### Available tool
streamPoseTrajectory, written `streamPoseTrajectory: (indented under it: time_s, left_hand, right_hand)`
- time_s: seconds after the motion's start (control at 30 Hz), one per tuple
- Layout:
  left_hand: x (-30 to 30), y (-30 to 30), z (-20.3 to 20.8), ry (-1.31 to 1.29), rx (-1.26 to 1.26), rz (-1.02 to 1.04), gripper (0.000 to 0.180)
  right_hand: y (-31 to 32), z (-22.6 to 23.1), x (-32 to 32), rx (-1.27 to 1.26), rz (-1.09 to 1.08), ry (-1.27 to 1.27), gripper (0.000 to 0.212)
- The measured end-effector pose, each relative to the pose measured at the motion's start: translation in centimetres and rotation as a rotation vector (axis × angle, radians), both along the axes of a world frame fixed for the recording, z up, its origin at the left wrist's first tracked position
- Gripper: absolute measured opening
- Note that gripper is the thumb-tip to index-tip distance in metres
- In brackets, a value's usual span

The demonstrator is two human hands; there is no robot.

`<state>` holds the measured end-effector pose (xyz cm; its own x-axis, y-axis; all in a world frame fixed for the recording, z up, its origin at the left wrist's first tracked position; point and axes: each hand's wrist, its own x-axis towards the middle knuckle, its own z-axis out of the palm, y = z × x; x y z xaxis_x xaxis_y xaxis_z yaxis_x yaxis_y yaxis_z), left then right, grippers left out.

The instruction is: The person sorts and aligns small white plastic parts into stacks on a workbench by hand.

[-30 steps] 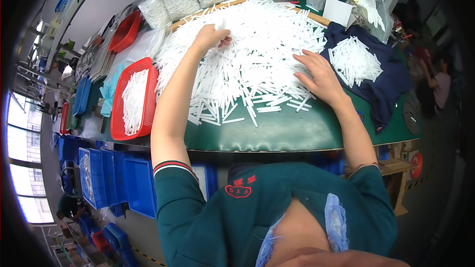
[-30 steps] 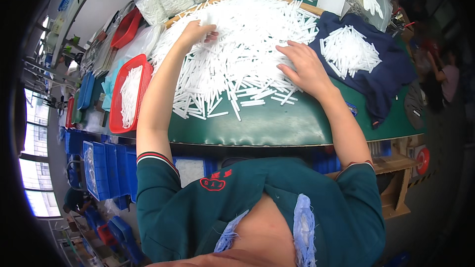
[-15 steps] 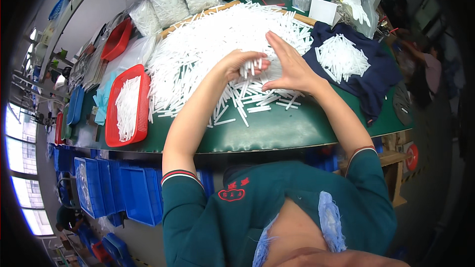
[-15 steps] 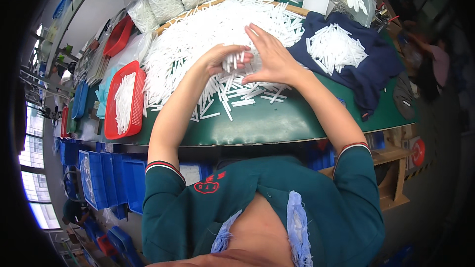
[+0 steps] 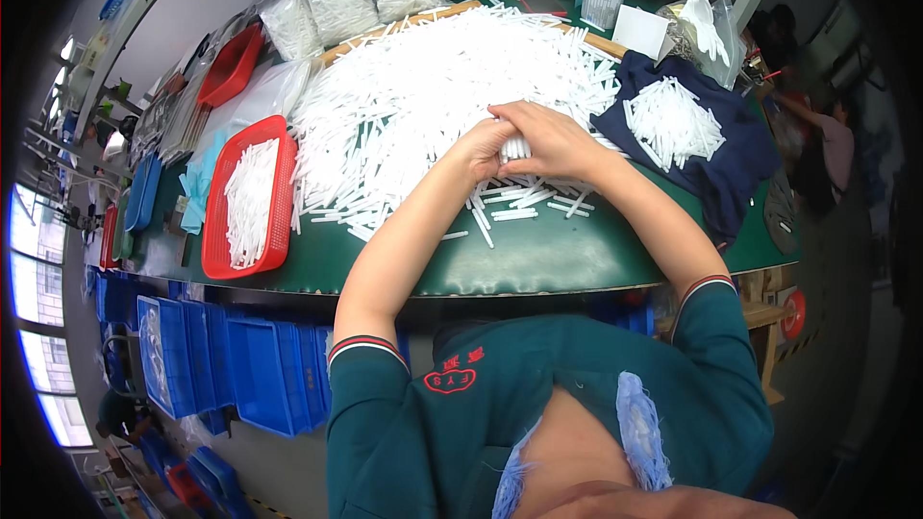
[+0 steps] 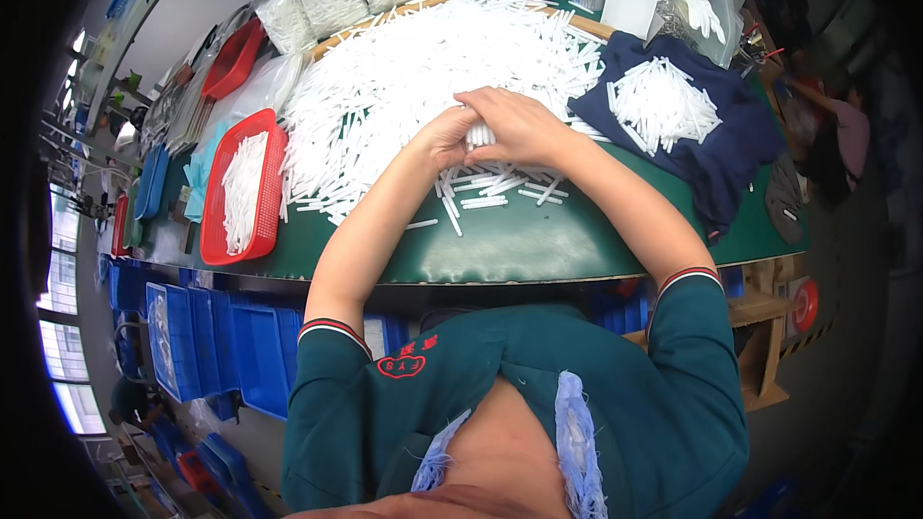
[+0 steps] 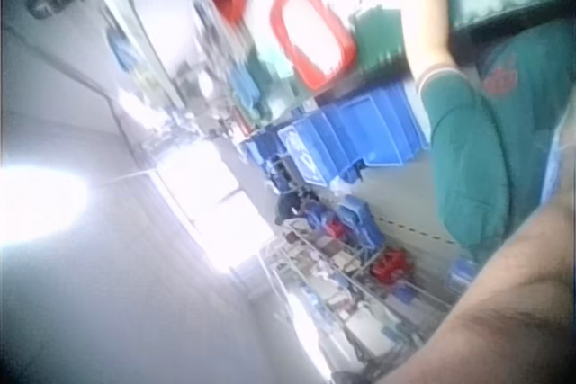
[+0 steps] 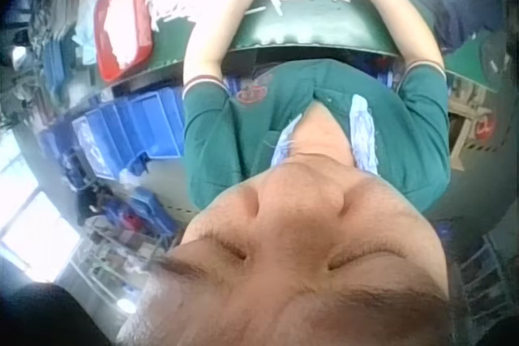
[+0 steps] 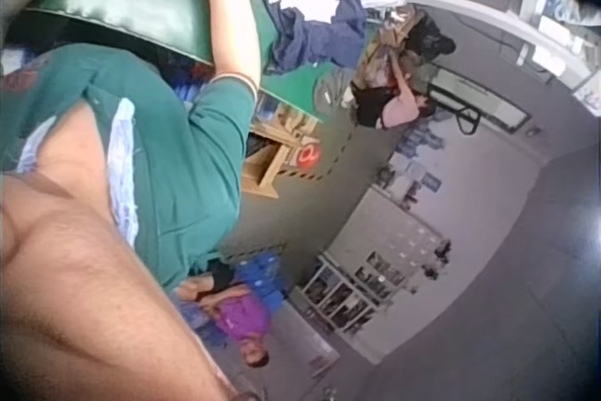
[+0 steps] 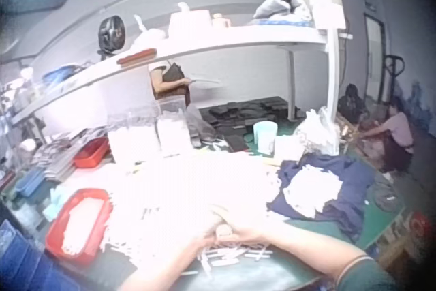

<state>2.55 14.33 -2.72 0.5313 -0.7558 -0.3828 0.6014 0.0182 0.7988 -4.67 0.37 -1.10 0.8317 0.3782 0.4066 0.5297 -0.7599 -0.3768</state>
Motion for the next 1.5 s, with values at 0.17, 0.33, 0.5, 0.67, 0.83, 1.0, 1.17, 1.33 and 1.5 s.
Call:
streamPoseTrajectory:
  time_s: [0.17,0.33,0.5,0.67,0.83,1.0,1.17,1.33,1.5]
  left_hand:
    - [-0.8,0.7,-0.2,0.024,-0.011,-0.016,0.039]
    - [-1.0,1.1,-0.4,0.057,-0.036,-0.085,0.036]
    - [-2.9,1.1,1.1,-0.183,0.018,0.006,0.037]
    - [-0.1,2.0,0.6,-0.885,0.25,0.101,0.021]
    - [1.2,2.7,1.5,-1.693,0.563,0.341,0.026]
    - [2.8,3.9,2.4,-1.27,0.602,0.334,0.027]
    - [1.5,4.4,2.5,-0.144,0.057,0.308,0.039]
    - [-1.6,4.5,0.1,0.373,-0.308,0.087,0.05]
    - [-3.5,4.4,-1.0,0.634,-0.538,0.062,0.056]
  right_hand:
    - [0.6,-0.2,-0.7,0.098,0.015,-0.14,0.071]
    - [0.7,-0.3,-1.4,0.041,-0.015,0.028,0.078]
    - [1.0,0.4,-2.8,0.032,0.038,-0.086,0.09]
    - [1.4,0.1,-3.9,0.011,-0.061,-0.204,0.097]
    - [0.7,-0.9,-4.6,0.022,-0.141,-0.154,0.1]
    - [0.0,-1.4,-4.8,0.026,-0.183,-0.152,0.092]
    - [-0.4,-1.7,-4.8,0.061,-0.202,-0.148,0.092]
    - [-0.3,-1.1,-5.3,0.174,-0.169,-0.143,0.087]
    - [-0.3,-1.4,-5.4,0.274,-0.183,-0.046,0.081]
